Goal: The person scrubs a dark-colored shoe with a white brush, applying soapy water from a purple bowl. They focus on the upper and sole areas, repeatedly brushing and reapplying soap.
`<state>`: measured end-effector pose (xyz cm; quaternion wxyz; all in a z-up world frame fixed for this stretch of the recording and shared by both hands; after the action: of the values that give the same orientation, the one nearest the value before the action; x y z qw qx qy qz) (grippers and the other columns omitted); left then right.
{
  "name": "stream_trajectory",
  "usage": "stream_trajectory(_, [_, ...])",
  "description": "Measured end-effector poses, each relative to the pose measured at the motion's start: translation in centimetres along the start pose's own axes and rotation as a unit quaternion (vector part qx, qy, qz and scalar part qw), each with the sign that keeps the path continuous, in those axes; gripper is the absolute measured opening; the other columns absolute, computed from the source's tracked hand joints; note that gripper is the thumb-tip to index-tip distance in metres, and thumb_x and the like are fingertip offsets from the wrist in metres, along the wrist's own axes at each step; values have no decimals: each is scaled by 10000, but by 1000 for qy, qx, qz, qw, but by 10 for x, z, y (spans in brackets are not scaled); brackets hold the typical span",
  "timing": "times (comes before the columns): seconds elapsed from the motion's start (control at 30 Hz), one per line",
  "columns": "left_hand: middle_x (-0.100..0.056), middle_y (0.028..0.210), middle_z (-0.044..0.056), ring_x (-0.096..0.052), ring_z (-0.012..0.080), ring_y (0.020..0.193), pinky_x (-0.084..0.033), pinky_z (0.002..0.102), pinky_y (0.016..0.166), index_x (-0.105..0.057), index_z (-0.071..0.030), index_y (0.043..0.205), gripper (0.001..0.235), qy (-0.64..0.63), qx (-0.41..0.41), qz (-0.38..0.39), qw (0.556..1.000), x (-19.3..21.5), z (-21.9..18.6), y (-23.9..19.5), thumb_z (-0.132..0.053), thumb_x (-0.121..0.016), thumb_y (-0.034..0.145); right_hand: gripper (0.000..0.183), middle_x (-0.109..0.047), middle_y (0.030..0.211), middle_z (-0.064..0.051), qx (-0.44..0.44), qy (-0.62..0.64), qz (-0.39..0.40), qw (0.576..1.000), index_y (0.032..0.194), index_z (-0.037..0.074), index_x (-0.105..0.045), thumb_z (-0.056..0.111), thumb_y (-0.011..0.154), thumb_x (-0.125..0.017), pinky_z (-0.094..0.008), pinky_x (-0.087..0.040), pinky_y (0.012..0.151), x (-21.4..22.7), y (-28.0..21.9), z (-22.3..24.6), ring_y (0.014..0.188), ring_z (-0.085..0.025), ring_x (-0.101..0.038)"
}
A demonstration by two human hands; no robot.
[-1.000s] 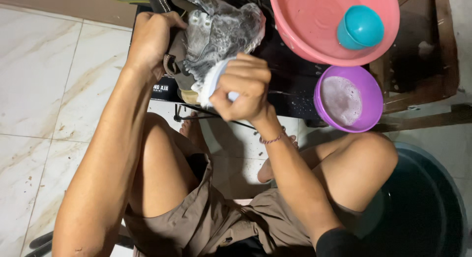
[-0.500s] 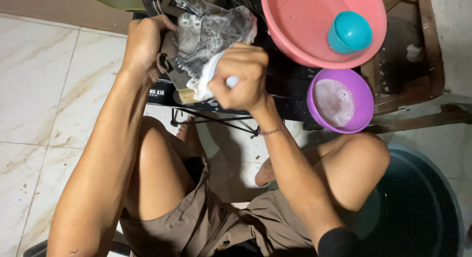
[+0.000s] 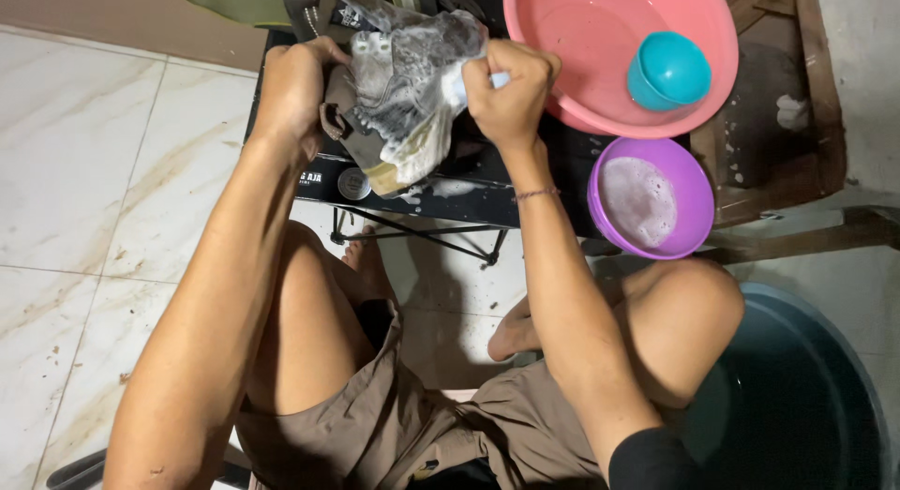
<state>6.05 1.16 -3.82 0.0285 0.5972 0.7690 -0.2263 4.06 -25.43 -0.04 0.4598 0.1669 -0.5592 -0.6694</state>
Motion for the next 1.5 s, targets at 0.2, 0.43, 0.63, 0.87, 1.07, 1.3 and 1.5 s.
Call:
stream_trajectory(0.2, [-436,563,61,-331,156,409,-211,357,397,-663,-72,721,121,29,-5,8,1000,9,-2,11,-38,-595,815,348,-312,537,1,10,140,-3,990,577,104,-357,-28,816,-572,-360,-273,558,8,-7,119,495,-153,-290])
stream_trajectory(0.43, [-411,502,60,-335,193,362,-226,402,367,-593,-85,660,201,25,-12,7,1000,5,-8,4,-59,-657,849,303,-347,622,-43,109,113,46,987,637,78,-358,-85,765,-579,-421,-296,590,15,5,173,549,-283,-310])
stream_trajectory(0.63, [-661,719,38,-590,182,727,-492,350,687,-772,-159,723,234,182,-62,38,981,-6,-14,-2,-78,-573,816,437,-171,699,-7,-23,7,55,998,698,118,-250,-50,832,-631,-424,-190,586,9,-26,38,647,-169,-192])
stream_trajectory(0.87, [-475,661,-33,-423,140,658,-363,359,589,-585,-182,628,206,131,-66,-2,989,-12,-9,-12,-98,-707,771,354,-327,605,-17,74,71,77,992,623,102,-368,-53,814,-621,-403,-288,596,18,-8,167,530,-233,-326])
stream_trajectory(1.07, [-716,792,0,-628,146,789,-521,362,698,-727,-167,697,109,252,-56,-11,966,-14,-25,-31,-224,-751,787,351,-328,622,-49,33,99,61,993,651,77,-323,-61,863,-567,-444,-257,599,13,-26,118,559,-262,-310])
stream_trajectory(1.3, [-510,697,-25,-482,135,736,-421,348,652,-525,-172,622,272,188,-92,23,978,-18,-9,-18,-112,-705,817,380,-213,658,-20,-38,12,-20,999,677,82,-279,-94,854,-566,-425,-205,587,20,-44,58,630,-199,-195])
stream_trajectory(1.5, [-555,710,-78,-507,107,790,-443,302,748,-694,-208,635,186,191,-95,13,977,-16,-13,-23,-126,-683,802,384,-381,580,-32,31,60,37,997,614,109,-349,-32,859,-607,-432,-259,603,21,-42,174,519,-259,-354])
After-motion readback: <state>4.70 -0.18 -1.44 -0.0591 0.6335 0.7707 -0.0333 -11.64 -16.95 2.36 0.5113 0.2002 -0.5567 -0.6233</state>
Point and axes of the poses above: each hand's wrist, its own y-axis towards the middle knuckle, its own x-axis out of the back of the hand, z = x × y, the point moved 5 cm from there along y, towards the middle knuckle
